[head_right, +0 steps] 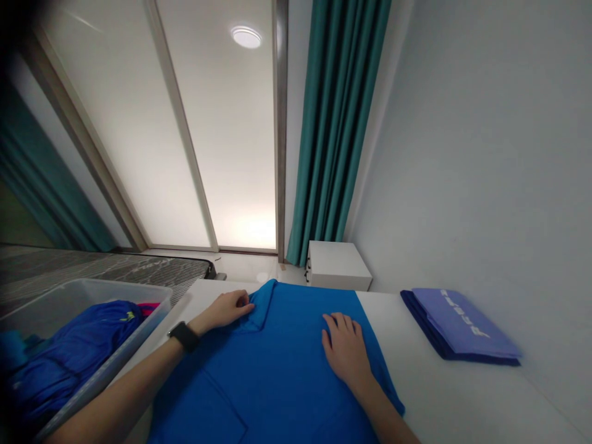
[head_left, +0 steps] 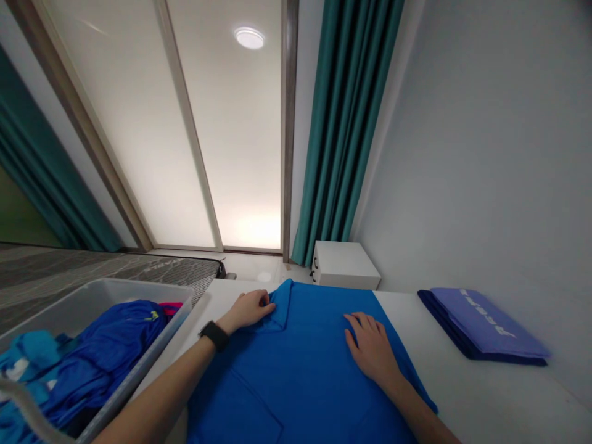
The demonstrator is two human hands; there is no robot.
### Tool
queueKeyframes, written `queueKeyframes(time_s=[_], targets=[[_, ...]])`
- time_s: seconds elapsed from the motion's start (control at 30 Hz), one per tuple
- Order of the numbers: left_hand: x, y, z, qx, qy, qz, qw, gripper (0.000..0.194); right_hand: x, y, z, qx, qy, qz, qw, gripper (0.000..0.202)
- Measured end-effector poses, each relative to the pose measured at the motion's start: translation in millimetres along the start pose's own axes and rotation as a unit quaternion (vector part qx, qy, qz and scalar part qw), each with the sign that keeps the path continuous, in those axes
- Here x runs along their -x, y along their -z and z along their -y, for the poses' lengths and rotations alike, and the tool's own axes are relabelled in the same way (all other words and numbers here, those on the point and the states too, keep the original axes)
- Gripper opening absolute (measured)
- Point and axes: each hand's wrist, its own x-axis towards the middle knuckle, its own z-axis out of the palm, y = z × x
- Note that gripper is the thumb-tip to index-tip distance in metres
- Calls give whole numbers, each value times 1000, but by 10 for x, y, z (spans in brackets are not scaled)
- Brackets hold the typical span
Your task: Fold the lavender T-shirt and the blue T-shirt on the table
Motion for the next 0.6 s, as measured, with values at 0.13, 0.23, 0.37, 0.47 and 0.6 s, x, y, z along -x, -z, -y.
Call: queueKeyframes(time_s=[0.13, 0.23, 0.37, 0.47, 0.6], targets=[[19, -20, 70, 39, -3, 18, 999, 22, -2, -2, -5, -4, 3, 7, 1000, 40], [57, -35, 75, 48, 3, 13, 999, 21, -2, -20, -17, -5, 6, 4, 1000, 40], [89, -60, 2, -12, 25, -8, 1000, 30, -1, -42, -29, -5, 9, -3, 1000, 40], [100, -91, -65, -74, 10, -7, 997, 35, 0, -38, -27, -3, 7, -3, 1000, 40], [113, -123, -111, -96, -15, -1, 995, 21, -1, -16, -19, -3, 5, 3, 1000, 40]])
